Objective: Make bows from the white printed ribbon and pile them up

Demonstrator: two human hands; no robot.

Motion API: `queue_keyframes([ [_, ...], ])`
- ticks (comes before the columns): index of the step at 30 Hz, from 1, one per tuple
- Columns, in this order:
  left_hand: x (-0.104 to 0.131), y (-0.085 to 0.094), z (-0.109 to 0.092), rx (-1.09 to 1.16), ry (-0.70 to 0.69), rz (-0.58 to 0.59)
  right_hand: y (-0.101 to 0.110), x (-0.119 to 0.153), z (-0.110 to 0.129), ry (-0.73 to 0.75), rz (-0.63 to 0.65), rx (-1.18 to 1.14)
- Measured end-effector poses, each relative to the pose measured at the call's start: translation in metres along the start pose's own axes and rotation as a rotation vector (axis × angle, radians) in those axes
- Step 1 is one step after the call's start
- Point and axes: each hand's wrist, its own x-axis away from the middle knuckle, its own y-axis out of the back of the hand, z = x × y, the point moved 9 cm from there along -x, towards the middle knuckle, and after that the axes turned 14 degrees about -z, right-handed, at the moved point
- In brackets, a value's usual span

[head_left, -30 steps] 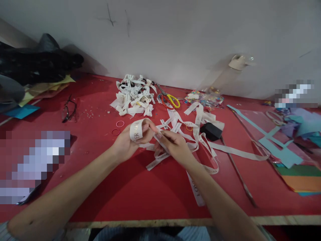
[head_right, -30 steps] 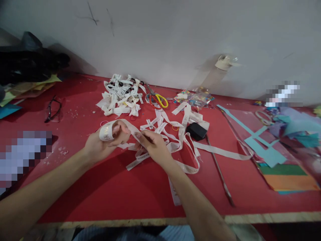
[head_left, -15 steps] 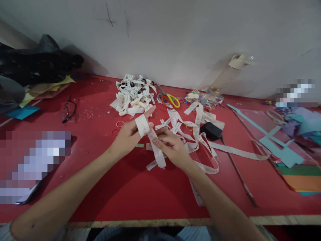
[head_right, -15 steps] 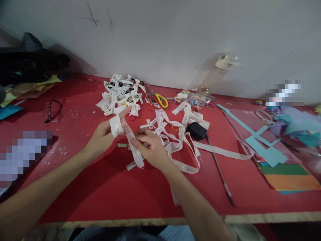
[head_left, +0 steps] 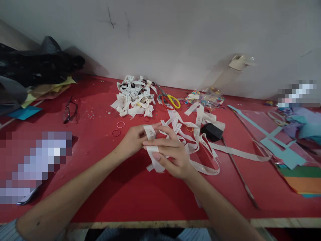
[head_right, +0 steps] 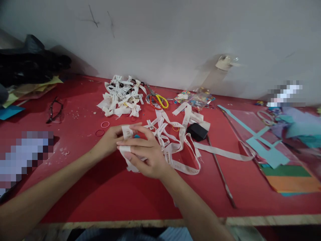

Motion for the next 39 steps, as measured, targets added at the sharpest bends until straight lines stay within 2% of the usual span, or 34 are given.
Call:
queue_keyframes([
  [3,0.009,-0.016,-0.002,-0.115,-0.086,0.218,0.003,0.001,-0.005,-0.051,-0.033,-0.073],
  [5,0.017,-0.025,-0.004,-0.150,-0.135,0.340,0.006,0.002,-0.018,-0.138,-0.089,-0.076],
  [8,0.027,-0.034,-0.006,-0.156,-0.150,0.459,0.014,0.007,-0.041,-0.293,-0.202,-0.021],
  [10,0.030,-0.037,-0.008,-0.146,-0.153,0.499,0.019,0.010,-0.053,-0.373,-0.271,0.006],
  [15,0.029,-0.036,-0.013,-0.083,-0.128,0.487,0.023,0.012,-0.061,-0.448,-0.311,0.042],
  [19,0.027,-0.036,-0.001,-0.105,-0.030,0.444,0.031,0.016,-0.061,-0.483,-0.396,0.020],
  [22,0.019,-0.033,0.008,-0.103,0.028,0.343,0.038,0.021,-0.064,-0.566,-0.522,-0.126],
  [24,0.012,-0.027,0.009,-0.019,0.070,0.253,0.035,0.022,-0.067,-0.640,-0.565,-0.366],
  [27,0.002,-0.006,0.013,0.098,0.175,0.021,0.020,0.020,-0.067,-0.746,-0.494,-0.724],
  [28,0.001,0.000,0.014,0.133,0.210,-0.041,0.014,0.020,-0.066,-0.783,-0.443,-0.768],
  [30,0.002,0.006,0.013,0.206,0.259,-0.084,0.004,0.022,-0.067,-0.849,-0.347,-0.735],
  [32,0.005,0.003,0.010,0.254,0.272,-0.049,-0.007,0.027,-0.069,-0.898,-0.249,-0.643],
  [34,0.009,-0.005,0.004,0.262,0.245,0.038,-0.016,0.030,-0.071,-0.914,-0.176,-0.567],
  [36,0.014,-0.016,-0.004,0.269,0.189,0.167,-0.020,0.031,-0.071,-0.897,-0.129,-0.515],
  [39,0.025,-0.032,-0.013,0.276,0.135,0.376,-0.019,0.028,-0.067,-0.794,-0.065,-0.409],
])
